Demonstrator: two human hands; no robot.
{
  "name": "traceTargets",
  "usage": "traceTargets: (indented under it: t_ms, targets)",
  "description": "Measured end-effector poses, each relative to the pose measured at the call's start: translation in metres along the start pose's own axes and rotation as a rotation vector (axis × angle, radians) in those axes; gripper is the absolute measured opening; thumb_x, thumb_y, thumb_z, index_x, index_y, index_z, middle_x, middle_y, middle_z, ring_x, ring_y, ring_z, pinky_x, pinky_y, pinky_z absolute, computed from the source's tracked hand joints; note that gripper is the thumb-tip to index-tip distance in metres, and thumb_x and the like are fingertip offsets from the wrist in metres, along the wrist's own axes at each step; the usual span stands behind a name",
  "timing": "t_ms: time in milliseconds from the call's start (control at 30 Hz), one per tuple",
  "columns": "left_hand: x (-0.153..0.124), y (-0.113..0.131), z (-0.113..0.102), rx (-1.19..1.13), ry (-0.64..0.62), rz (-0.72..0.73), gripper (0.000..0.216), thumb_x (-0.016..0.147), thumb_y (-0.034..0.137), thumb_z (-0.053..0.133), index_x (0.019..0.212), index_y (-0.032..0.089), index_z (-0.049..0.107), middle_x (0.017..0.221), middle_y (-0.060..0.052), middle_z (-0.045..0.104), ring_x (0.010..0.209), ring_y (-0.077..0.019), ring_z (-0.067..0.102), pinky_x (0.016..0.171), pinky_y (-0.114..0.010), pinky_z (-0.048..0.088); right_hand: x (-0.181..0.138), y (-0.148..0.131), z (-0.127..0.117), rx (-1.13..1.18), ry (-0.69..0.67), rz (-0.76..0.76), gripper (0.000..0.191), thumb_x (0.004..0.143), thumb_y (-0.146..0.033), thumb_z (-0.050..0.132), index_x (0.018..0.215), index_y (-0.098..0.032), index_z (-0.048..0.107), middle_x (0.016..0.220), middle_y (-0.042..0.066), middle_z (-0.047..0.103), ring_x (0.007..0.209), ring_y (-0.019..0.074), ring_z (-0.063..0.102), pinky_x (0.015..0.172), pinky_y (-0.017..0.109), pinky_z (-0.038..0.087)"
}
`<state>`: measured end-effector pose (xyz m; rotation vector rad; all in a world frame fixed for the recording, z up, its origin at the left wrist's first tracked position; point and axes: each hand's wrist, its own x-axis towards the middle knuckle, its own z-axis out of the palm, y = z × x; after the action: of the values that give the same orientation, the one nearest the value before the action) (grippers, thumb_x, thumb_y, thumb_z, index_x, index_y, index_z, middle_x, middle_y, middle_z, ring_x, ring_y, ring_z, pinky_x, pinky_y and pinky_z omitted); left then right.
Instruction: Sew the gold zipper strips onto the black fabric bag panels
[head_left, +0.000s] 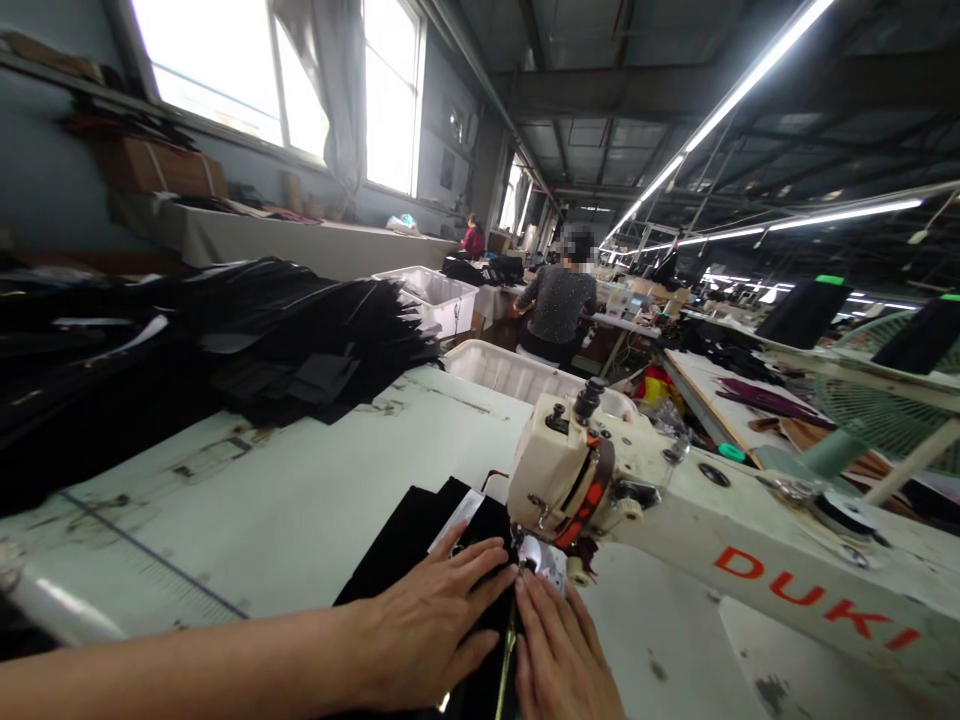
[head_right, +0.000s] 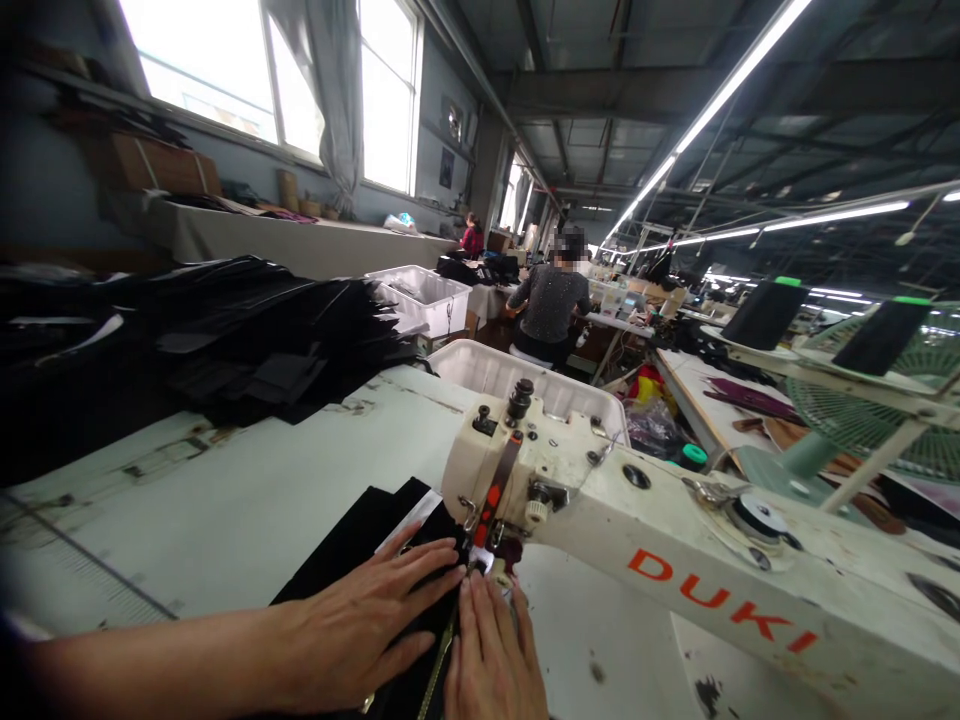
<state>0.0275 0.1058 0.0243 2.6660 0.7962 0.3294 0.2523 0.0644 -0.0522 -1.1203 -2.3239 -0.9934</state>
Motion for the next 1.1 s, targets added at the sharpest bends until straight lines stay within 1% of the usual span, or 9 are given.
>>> traceTargets:
  t_ms: [100, 200, 400, 567, 667, 767, 867, 1000, 1100]
  targets:
    - [0.003, 0.0, -0.002, 0.01, -0.003, 0.0, 0.058, 0.092, 0.028, 0.056, 0.147, 0.019, 0.039, 0.149, -0.011, 0.045, 0.141, -0.0277, 0.035, 0.12, -0.049, 0.018, -0.001, 0.001, 0.002, 0.03, -0.007, 0.02, 0.04, 0.09, -0.026, 0.049, 0.126, -0.011, 0.061, 0.128, 0.005, 0.065, 0.11, 0.0204, 0.064, 0.093, 0.033, 0.051]
    - [0.005, 0.0, -0.001, 0.017, 0.029, 0.001, 0.057, 0.092, 0.027, 0.056, 0.146, 0.018, 0.041, 0.147, -0.011, 0.048, 0.14, -0.0277, 0.037, 0.12, -0.049, 0.019, 0.005, 0.0, 0.001, 0.125, -0.003, 0.112, 0.043, 0.093, -0.03, 0.047, 0.132, -0.014, 0.057, 0.13, 0.007, 0.063, 0.116, 0.0215, 0.061, 0.098, 0.033, 0.049]
    - [0.004, 0.002, -0.003, 0.044, 0.001, 0.008, 0.061, 0.091, 0.024, 0.056, 0.148, 0.016, 0.037, 0.15, -0.014, 0.044, 0.142, -0.0289, 0.034, 0.119, -0.052, 0.019, 0.021, -0.006, -0.003, 0.267, -0.004, 0.248, 0.048, 0.094, -0.038, 0.046, 0.139, -0.021, 0.051, 0.132, 0.009, 0.062, 0.125, 0.026, 0.055, 0.106, 0.042, 0.045]
    - [0.006, 0.006, -0.01, 0.046, -0.017, 0.017, 0.061, 0.087, 0.022, 0.059, 0.145, 0.012, 0.04, 0.148, -0.017, 0.045, 0.14, -0.0301, 0.036, 0.119, -0.051, 0.019, 0.012, -0.001, 0.0, 0.269, -0.06, 0.208, 0.049, 0.092, -0.033, 0.048, 0.141, -0.023, 0.049, 0.134, 0.007, 0.061, 0.124, 0.0253, 0.056, 0.103, 0.041, 0.047]
    - [0.007, 0.004, -0.007, 0.046, 0.021, 0.037, 0.061, 0.086, 0.02, 0.059, 0.144, 0.012, 0.041, 0.147, -0.018, 0.046, 0.139, -0.0321, 0.037, 0.119, -0.054, 0.017, 0.0, 0.004, 0.0, 0.206, -0.096, 0.112, 0.05, 0.09, -0.027, 0.049, 0.139, -0.018, 0.049, 0.136, 0.006, 0.059, 0.121, 0.023, 0.058, 0.098, 0.036, 0.051]
    - [0.007, -0.002, -0.001, 0.043, 0.047, 0.06, 0.055, 0.092, 0.027, 0.056, 0.143, 0.014, 0.041, 0.148, -0.017, 0.045, 0.141, -0.0314, 0.035, 0.119, -0.055, 0.014, -0.005, 0.005, 0.0, 0.128, -0.115, 0.032, 0.05, 0.088, -0.022, 0.049, 0.136, -0.011, 0.051, 0.137, 0.007, 0.057, 0.119, 0.0235, 0.06, 0.093, 0.036, 0.055]
    - [0.008, -0.008, 0.002, 0.037, 0.08, 0.087, 0.051, 0.096, 0.033, 0.052, 0.143, 0.016, 0.043, 0.149, -0.016, 0.044, 0.142, -0.0296, 0.033, 0.12, -0.054, 0.013, -0.001, 0.004, -0.003, 0.132, -0.127, 0.054, 0.048, 0.088, -0.022, 0.05, 0.135, -0.01, 0.051, 0.135, 0.008, 0.059, 0.118, 0.0246, 0.061, 0.092, 0.037, 0.056]
    - [-0.004, 0.002, -0.003, 0.052, 0.022, 0.019, 0.049, 0.097, 0.028, 0.048, 0.145, 0.016, 0.041, 0.151, -0.016, 0.04, 0.144, -0.0318, 0.026, 0.117, -0.061, 0.011, 0.005, -0.002, -0.021, 0.225, -0.108, 0.202, 0.044, 0.088, -0.014, 0.044, 0.131, -0.014, 0.052, 0.13, 0.011, 0.062, 0.116, 0.0237, 0.061, 0.092, 0.039, 0.057]
    - [-0.035, 0.026, 0.0, 0.031, -0.065, 0.009, 0.064, 0.097, 0.043, 0.05, 0.152, 0.017, 0.028, 0.157, -0.016, 0.028, 0.146, -0.0319, 0.018, 0.117, -0.061, 0.012, -0.006, -0.019, -0.048, 0.338, -0.13, 0.311, 0.046, 0.085, -0.007, 0.039, 0.127, -0.015, 0.053, 0.128, 0.012, 0.061, 0.118, 0.0213, 0.059, 0.094, 0.036, 0.055]
